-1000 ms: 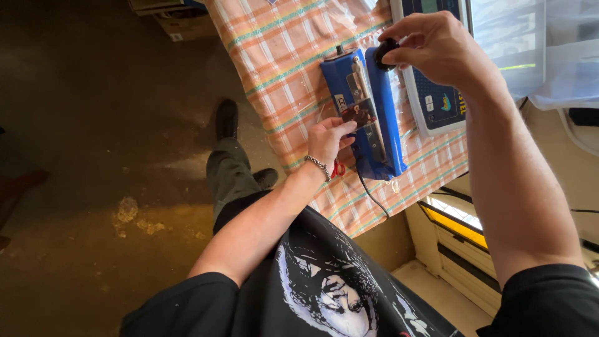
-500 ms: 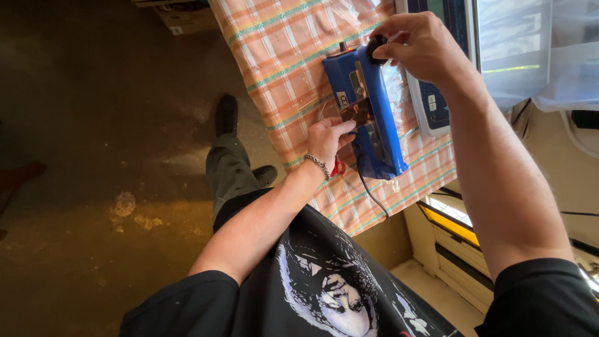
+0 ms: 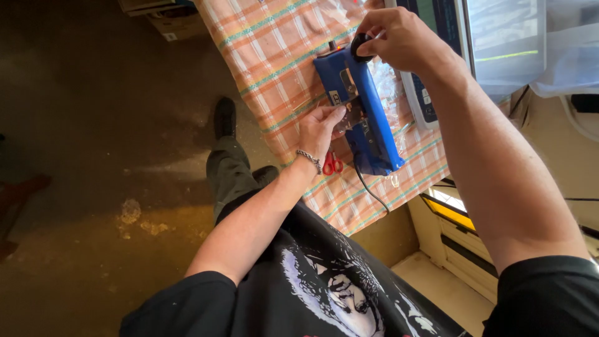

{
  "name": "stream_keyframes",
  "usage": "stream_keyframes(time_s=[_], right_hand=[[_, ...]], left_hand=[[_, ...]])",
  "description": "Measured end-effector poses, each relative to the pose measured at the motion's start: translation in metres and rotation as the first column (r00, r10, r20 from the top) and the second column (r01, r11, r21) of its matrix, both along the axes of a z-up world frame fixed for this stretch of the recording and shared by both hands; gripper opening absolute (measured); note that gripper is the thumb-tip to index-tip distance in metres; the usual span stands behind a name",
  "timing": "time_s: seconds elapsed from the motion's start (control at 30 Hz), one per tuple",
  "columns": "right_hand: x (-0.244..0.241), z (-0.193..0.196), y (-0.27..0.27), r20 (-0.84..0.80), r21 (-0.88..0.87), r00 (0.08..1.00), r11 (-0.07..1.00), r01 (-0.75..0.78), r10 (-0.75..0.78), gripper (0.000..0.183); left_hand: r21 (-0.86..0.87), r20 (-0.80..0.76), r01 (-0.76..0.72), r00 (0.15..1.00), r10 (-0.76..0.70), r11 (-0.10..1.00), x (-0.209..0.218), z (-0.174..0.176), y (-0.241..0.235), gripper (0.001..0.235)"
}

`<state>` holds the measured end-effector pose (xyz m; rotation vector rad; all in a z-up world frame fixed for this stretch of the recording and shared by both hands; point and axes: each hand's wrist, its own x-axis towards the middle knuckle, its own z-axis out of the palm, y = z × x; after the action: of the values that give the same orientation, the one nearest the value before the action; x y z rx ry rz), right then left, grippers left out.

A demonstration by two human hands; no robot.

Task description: Cutting small cards, placing them into plastic bags, and sealing them with a heat sealer

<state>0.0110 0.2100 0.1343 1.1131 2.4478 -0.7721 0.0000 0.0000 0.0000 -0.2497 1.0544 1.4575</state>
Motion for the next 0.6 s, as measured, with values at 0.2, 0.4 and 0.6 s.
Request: stream_keyframes(time_s=[0.2,0.4,0.6], right_hand=[[0.002,-0.008,0.003,0.011,0.005,1.000,1.000,-0.006,0.006,0.019],[0.001,-0.004,-0.001,0.024,0.003,1.000,1.000,0.021,-0.021,0.019],[0.000,0.007,-0.006,0.015,-0.034,0.999,0.999,0.037,-0.036,0.019]], left_hand=[[-0.071,-0.190,0.037,0.981,-0.050,0.997,-0.005,0.000,0.001,0.012],[-0.128,-0.067,0.043,0.996,-0.052,0.991,-0.008,0.011,-0.004,0.006],[-0.231,0.191,0.003,0.981,0.042,0.973,-0.003,0.018,-0.043,0.013]])
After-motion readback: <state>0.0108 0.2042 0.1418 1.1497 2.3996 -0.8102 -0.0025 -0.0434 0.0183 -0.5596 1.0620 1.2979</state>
